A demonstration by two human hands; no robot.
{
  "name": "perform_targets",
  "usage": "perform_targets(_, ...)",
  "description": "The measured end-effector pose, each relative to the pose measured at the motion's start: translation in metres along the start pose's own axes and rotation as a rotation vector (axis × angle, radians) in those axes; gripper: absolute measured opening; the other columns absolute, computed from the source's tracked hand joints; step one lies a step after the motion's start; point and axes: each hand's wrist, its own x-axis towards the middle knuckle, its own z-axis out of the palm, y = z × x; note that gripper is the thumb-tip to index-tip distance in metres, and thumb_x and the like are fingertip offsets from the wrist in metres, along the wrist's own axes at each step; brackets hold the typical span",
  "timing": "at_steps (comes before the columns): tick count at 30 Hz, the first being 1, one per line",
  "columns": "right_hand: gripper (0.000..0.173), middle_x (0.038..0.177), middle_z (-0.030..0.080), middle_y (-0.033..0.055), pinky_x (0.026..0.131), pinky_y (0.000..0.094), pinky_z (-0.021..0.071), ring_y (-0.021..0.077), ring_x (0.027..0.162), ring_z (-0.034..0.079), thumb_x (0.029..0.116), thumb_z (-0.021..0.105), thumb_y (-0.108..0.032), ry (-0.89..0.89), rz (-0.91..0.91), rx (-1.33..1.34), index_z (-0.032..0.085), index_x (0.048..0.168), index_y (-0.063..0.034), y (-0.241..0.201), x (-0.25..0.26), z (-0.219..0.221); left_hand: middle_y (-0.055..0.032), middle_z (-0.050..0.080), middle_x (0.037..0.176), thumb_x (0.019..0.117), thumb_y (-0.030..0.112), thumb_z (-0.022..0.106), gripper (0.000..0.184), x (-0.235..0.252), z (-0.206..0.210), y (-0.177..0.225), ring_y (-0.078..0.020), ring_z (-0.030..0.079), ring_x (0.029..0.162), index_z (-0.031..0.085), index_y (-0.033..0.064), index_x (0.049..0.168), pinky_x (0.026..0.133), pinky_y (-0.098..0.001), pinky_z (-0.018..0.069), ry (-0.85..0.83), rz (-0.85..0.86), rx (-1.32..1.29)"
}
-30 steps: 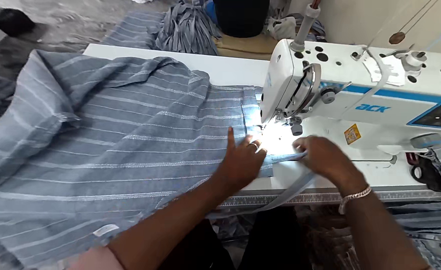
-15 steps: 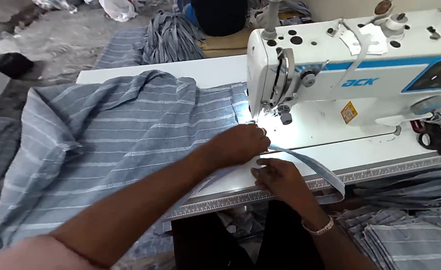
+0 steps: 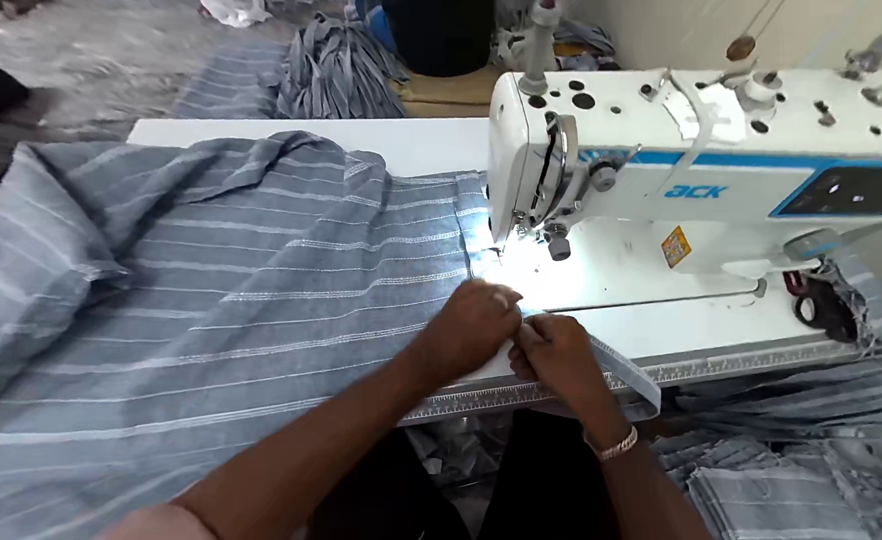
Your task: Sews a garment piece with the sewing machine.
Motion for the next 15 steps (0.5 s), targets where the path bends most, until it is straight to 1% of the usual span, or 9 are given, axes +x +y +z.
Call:
perform_targets(1, 0.026, 0.073, 0.071, 0.0045, 0.049, 0.0366, 0.0599, 0.0171, 0.054, 0.068, 0.1076, 0.054, -0.029, 0.070, -0.105, -0.170, 0.069, 0.100, -0.0100, 0.003, 0.000, 0.000, -0.0123, 0.072, 0.123, 0.1009, 0.009, 0.054, 0.019, -0.006, 0.004, 0.009, -0.0291, 0.067, 0.122, 0.072, 0.0052, 0.106, 0.106, -0.0509, 0.0503, -0.008, -0.095, -0.021)
perform_targets(2, 0.018, 0.076, 0.070, 0.0040, 0.051, 0.0374, 0.0576, 0.0164, 0.057, 0.066, 0.1048, 0.060, -0.025, 0.155, -0.244, -0.320, 0.070, 0.105, -0.0106, 0.007, 0.002, 0.000, -0.0129, 0.072, 0.127, 0.1007, 0.008, 0.054, 0.022, -0.011, 0.006, 0.018, -0.0301, 0.066, 0.124, 0.073, 0.0045, 0.112, 0.109, -0.0520, 0.0489, -0.025, -0.186, -0.045)
perform_targets(3, 0.018, 0.087, 0.072, 0.0041, 0.057, 0.0369, 0.0593, 0.0156, 0.065, 0.068, 0.1025, 0.063, -0.020, 0.198, -0.377, -0.442, 0.070, 0.116, -0.0103, 0.013, 0.005, -0.001, -0.0124, 0.070, 0.131, 0.1011, 0.007, 0.053, 0.026, -0.015, 0.006, 0.025, -0.0306, 0.064, 0.128, 0.072, 0.0052, 0.118, 0.112, -0.0533, 0.0463, -0.056, -0.270, -0.057)
perform_targets(4, 0.026, 0.098, 0.072, 0.0052, 0.063, 0.0364, 0.0596, 0.0160, 0.074, 0.068, 0.1017, 0.063, -0.017, 0.199, -0.475, -0.531, 0.070, 0.125, -0.0099, 0.018, 0.009, -0.002, -0.0118, 0.069, 0.135, 0.1011, 0.007, 0.052, 0.030, -0.018, 0.006, 0.030, -0.0310, 0.062, 0.131, 0.072, 0.0061, 0.124, 0.114, -0.0553, 0.0434, -0.089, -0.330, -0.063)
perform_targets(5, 0.030, 0.104, 0.070, 0.0059, 0.069, 0.0360, 0.0594, 0.0166, 0.082, 0.068, 0.1015, 0.061, -0.017, 0.180, -0.534, -0.601, 0.071, 0.129, -0.0110, 0.021, 0.013, -0.003, -0.0108, 0.068, 0.137, 0.1006, 0.007, 0.052, 0.033, -0.020, 0.005, 0.031, -0.0311, 0.060, 0.134, 0.071, 0.0071, 0.127, 0.116, -0.0568, 0.0414, -0.109, -0.362, -0.058)
perform_targets(6, 0.031, 0.106, 0.068, 0.0063, 0.070, 0.0351, 0.0589, 0.0166, 0.085, 0.068, 0.1017, 0.060, -0.017, 0.159, -0.561, -0.652, 0.071, 0.130, -0.0125, 0.021, 0.015, -0.004, -0.0097, 0.066, 0.140, 0.1002, 0.009, 0.051, 0.035, -0.022, 0.005, 0.029, -0.0307, 0.058, 0.136, 0.070, 0.0083, 0.130, 0.116, -0.0581, 0.0397, -0.124, -0.372, -0.049)
perform_targets(9, 0.032, 0.109, 0.065, 0.0062, 0.062, 0.0351, 0.0565, 0.0167, 0.082, 0.067, 0.1040, 0.057, -0.021, 0.107, -0.558, -0.773, 0.070, 0.133, -0.0159, 0.014, 0.020, -0.010, -0.0086, 0.059, 0.149, 0.1009, 0.013, 0.046, 0.043, -0.025, 0.000, 0.016, -0.0324, 0.050, 0.144, 0.064, 0.0097, 0.140, 0.120, -0.0621, 0.0310, -0.187, -0.347, -0.073)
perform_targets(10, 0.033, 0.109, 0.065, 0.0071, 0.061, 0.0363, 0.0567, 0.0181, 0.082, 0.067, 0.1044, 0.056, -0.022, 0.094, -0.544, -0.799, 0.069, 0.134, -0.0154, 0.011, 0.025, -0.009, -0.0091, 0.059, 0.150, 0.1013, 0.013, 0.044, 0.044, -0.024, -0.001, 0.008, -0.0333, 0.048, 0.145, 0.063, 0.0089, 0.141, 0.121, -0.0623, 0.0296, -0.195, -0.334, -0.090)
perform_targets(15, 0.042, 0.114, 0.063, 0.0138, 0.073, 0.0428, 0.0592, 0.0263, 0.092, 0.068, 0.1073, 0.050, -0.030, -0.009, -0.400, -0.875, 0.060, 0.146, -0.0170, -0.003, 0.065, -0.009, -0.0099, 0.056, 0.152, 0.1028, 0.013, 0.046, 0.043, -0.002, -0.009, -0.033, -0.0337, 0.041, 0.149, 0.061, 0.0089, 0.143, 0.123, -0.0625, 0.0240, -0.316, -0.331, -0.134)
